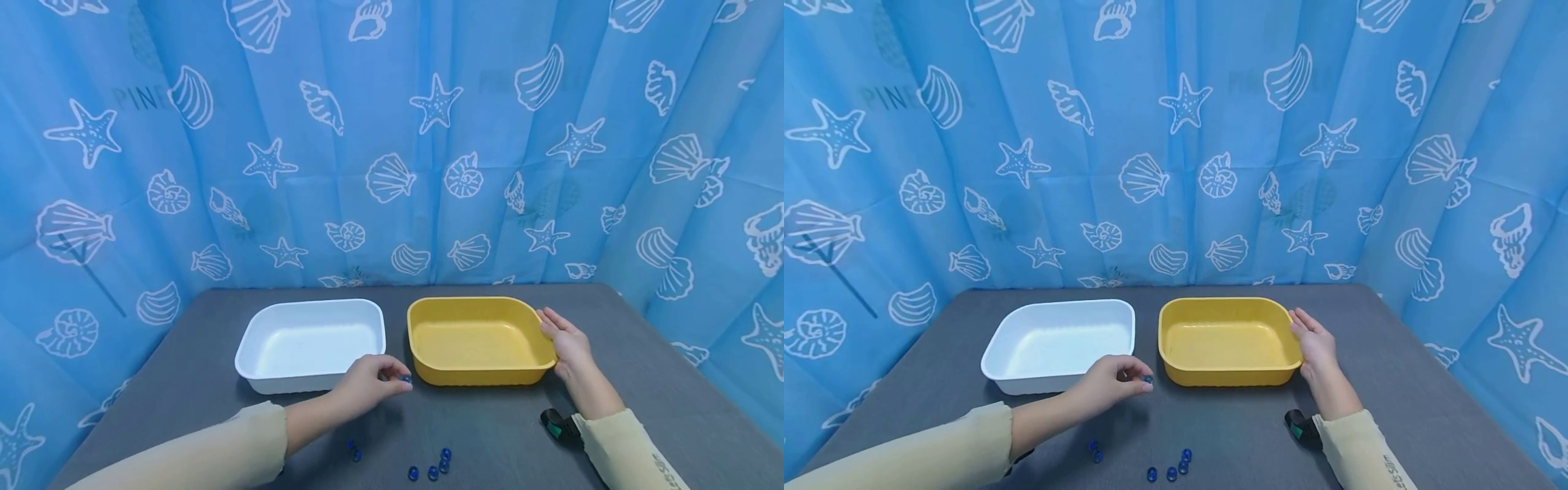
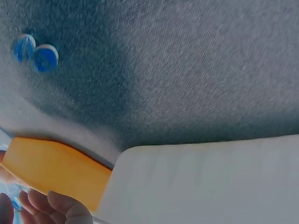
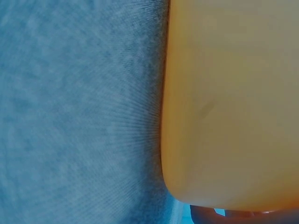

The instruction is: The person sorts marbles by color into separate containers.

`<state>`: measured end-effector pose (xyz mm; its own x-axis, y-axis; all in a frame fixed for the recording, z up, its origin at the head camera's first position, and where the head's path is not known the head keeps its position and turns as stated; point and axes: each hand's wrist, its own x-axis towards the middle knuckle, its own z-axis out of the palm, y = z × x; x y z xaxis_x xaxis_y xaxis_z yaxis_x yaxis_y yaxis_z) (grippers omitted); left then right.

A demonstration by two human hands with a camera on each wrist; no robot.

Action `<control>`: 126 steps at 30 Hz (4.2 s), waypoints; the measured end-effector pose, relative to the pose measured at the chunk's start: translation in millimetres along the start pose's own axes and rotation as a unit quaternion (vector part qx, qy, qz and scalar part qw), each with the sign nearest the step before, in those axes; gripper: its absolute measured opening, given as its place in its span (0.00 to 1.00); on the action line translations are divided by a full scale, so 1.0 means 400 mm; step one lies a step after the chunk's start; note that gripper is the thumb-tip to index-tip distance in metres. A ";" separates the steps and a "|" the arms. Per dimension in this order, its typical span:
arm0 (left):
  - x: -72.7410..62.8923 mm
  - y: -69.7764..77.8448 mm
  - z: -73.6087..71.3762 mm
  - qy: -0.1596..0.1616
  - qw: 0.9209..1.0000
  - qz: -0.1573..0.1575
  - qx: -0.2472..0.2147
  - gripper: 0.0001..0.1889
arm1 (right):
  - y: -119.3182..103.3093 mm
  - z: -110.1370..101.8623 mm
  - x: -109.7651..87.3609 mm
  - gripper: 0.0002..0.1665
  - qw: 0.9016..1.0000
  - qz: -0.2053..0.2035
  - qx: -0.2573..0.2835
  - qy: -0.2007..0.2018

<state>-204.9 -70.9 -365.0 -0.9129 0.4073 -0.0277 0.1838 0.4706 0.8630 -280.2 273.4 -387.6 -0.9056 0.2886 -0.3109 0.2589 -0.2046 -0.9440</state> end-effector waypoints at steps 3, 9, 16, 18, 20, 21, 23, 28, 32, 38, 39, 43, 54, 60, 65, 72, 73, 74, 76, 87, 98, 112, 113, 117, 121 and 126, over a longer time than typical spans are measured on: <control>0.008 0.003 0.006 0.008 1.000 0.014 0.008 0.08 | 0.002 0.000 -0.003 0.33 1.000 -0.003 0.000 -0.005; 0.025 0.018 0.013 0.024 0.999 0.020 0.011 0.08 | 0.003 -0.001 -0.003 0.34 1.000 -0.004 -0.001 -0.009; 0.051 0.038 0.011 0.039 0.999 0.014 -0.008 0.10 | 0.004 -0.002 0.001 0.34 1.000 -0.002 -0.004 -0.007; 0.059 0.043 0.012 0.041 0.999 0.014 -0.011 0.10 | 0.005 -0.002 0.002 0.34 1.000 -0.001 -0.001 -0.008; 0.066 0.048 0.015 0.041 0.999 0.017 -0.013 0.10 | 0.005 -0.003 0.002 0.34 1.000 0.000 0.003 -0.008; 0.069 0.049 0.017 0.040 0.999 0.019 -0.013 0.10 | 0.005 -0.003 0.002 0.34 1.000 0.001 0.003 -0.008; 0.075 0.051 0.022 0.038 0.999 0.024 -0.013 0.09 | 0.005 -0.003 0.003 0.34 1.000 0.001 0.004 -0.007; 0.093 0.059 0.039 0.035 0.999 0.030 -0.007 0.09 | 0.004 -0.002 0.003 0.34 1.000 0.000 0.003 -0.006; 0.112 0.068 0.053 0.042 0.998 0.035 0.007 0.08 | 0.004 -0.002 0.003 0.33 1.000 0.000 0.002 -0.003; 0.149 0.068 0.074 0.053 0.998 0.025 0.018 0.07 | 0.002 -0.002 0.001 0.33 1.000 0.001 0.005 -0.001; 0.155 0.066 0.076 0.055 0.998 0.025 0.021 0.07 | 0.001 -0.002 0.001 0.33 1.000 0.001 0.004 0.000; 0.178 0.063 0.083 0.059 0.998 0.024 0.026 0.08 | -0.001 0.000 -0.002 0.33 1.000 -0.001 0.008 0.001; 0.195 0.067 0.085 0.062 0.998 0.009 0.015 0.10 | -0.004 0.003 -0.005 0.33 1.000 -0.004 0.010 -0.001; 0.173 0.054 0.069 0.072 0.997 0.010 0.003 0.10 | -0.005 -0.001 -0.005 0.34 1.000 -0.001 0.007 -0.005; 0.141 0.036 0.046 0.072 0.997 0.029 -0.009 0.10 | -0.004 -0.001 -0.004 0.34 1.000 -0.002 0.004 -0.006; 0.076 0.014 0.015 0.070 0.996 0.038 -0.026 0.10 | -0.003 0.001 -0.001 0.33 1.000 -0.007 0.002 0.003; 0.066 0.012 0.010 0.069 0.997 0.037 -0.025 0.10 | -0.004 0.000 -0.001 0.33 1.000 -0.007 0.002 0.002; 0.056 0.008 0.004 0.068 0.997 0.037 -0.026 0.10 | -0.004 0.000 -0.001 0.33 1.000 -0.006 0.003 0.003; 0.036 0.001 -0.008 0.066 0.997 0.038 -0.026 0.10 | -0.004 0.000 -0.002 0.33 1.000 -0.004 0.003 0.002; -0.049 -0.036 -0.054 0.060 0.997 0.045 -0.016 0.11 | -0.003 0.001 -0.004 0.33 1.000 -0.004 -0.001 0.002; -0.100 -0.099 -0.094 -0.040 0.998 0.042 -0.033 0.14 | -0.003 0.001 -0.007 0.33 1.000 -0.003 -0.001 -0.006; -0.111 -0.199 -0.130 -0.183 0.979 0.087 0.035 0.12 | -0.003 0.002 -0.010 0.34 1.000 -0.003 -0.003 0.000; -0.110 -0.203 -0.131 -0.192 0.977 0.088 0.035 0.12 | -0.003 0.003 -0.010 0.34 1.000 -0.003 -0.003 0.000; -0.100 -0.210 -0.133 -0.218 0.973 0.073 0.034 0.13 | -0.003 0.004 -0.009 0.33 1.000 -0.003 -0.002 0.001; -0.089 -0.205 -0.132 -0.236 0.969 0.056 0.036 0.14 | -0.003 0.002 -0.006 0.34 1.000 -0.003 0.001 0.001; -0.076 -0.203 -0.132 -0.260 0.963 0.042 0.051 0.13 | -0.001 0.000 -0.006 0.34 1.000 -0.006 0.003 -0.001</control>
<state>-211.2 -162.7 -407.8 -0.5923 0.7716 -0.2322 0.3073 0.4826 0.8202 -278.2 272.7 -386.3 -0.9091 0.2901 -0.2991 0.2455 -0.2070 -0.9470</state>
